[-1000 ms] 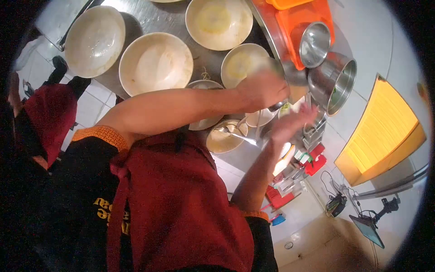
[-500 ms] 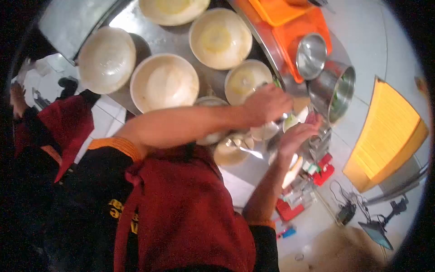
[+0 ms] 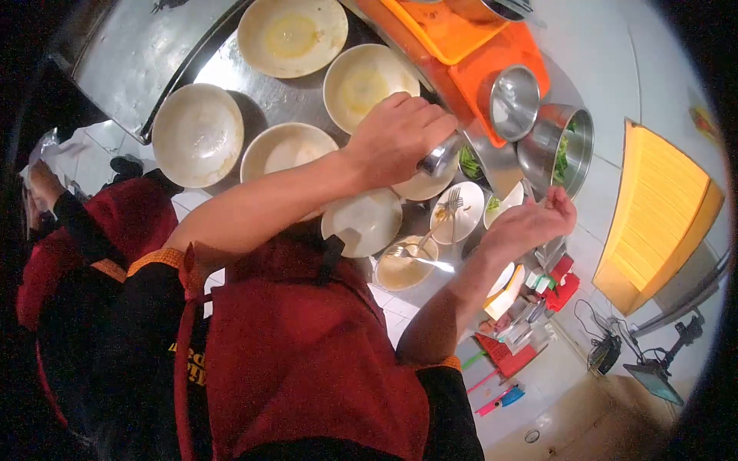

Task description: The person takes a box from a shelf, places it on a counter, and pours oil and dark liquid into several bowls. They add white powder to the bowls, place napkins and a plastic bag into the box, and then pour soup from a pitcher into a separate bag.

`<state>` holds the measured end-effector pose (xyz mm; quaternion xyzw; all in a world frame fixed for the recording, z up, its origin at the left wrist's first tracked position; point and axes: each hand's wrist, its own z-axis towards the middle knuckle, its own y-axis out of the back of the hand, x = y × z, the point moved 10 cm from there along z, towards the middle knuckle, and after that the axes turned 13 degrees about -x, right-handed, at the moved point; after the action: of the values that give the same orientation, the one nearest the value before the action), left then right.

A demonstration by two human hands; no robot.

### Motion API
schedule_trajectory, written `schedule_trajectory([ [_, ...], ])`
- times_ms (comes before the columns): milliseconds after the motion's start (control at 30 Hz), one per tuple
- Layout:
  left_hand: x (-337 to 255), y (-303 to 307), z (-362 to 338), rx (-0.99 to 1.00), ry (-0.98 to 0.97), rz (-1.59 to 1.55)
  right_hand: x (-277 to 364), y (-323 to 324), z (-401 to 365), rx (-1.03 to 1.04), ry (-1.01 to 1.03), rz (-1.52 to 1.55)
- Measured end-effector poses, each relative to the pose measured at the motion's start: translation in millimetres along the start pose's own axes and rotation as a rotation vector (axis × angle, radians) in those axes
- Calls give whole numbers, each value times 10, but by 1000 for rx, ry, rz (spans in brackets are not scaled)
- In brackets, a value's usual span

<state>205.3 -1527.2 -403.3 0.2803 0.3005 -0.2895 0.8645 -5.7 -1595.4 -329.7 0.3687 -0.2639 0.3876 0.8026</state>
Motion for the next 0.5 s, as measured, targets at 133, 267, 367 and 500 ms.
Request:
schedule_trajectory([
  [133, 11, 24, 135, -58, -59, -88, 54, -812, -638, 278, -73, -379],
  [267, 219, 28, 201, -84, -90, -245, -29, -651, -148, 171, 33, -9],
  [367, 222, -158, 162, 75, -16, -220, 56, -682, -330, 281, 77, -182],
  [500, 215, -106, 165, 30, 20, -297, 165, -948, -436, 308, 12, -200],
])
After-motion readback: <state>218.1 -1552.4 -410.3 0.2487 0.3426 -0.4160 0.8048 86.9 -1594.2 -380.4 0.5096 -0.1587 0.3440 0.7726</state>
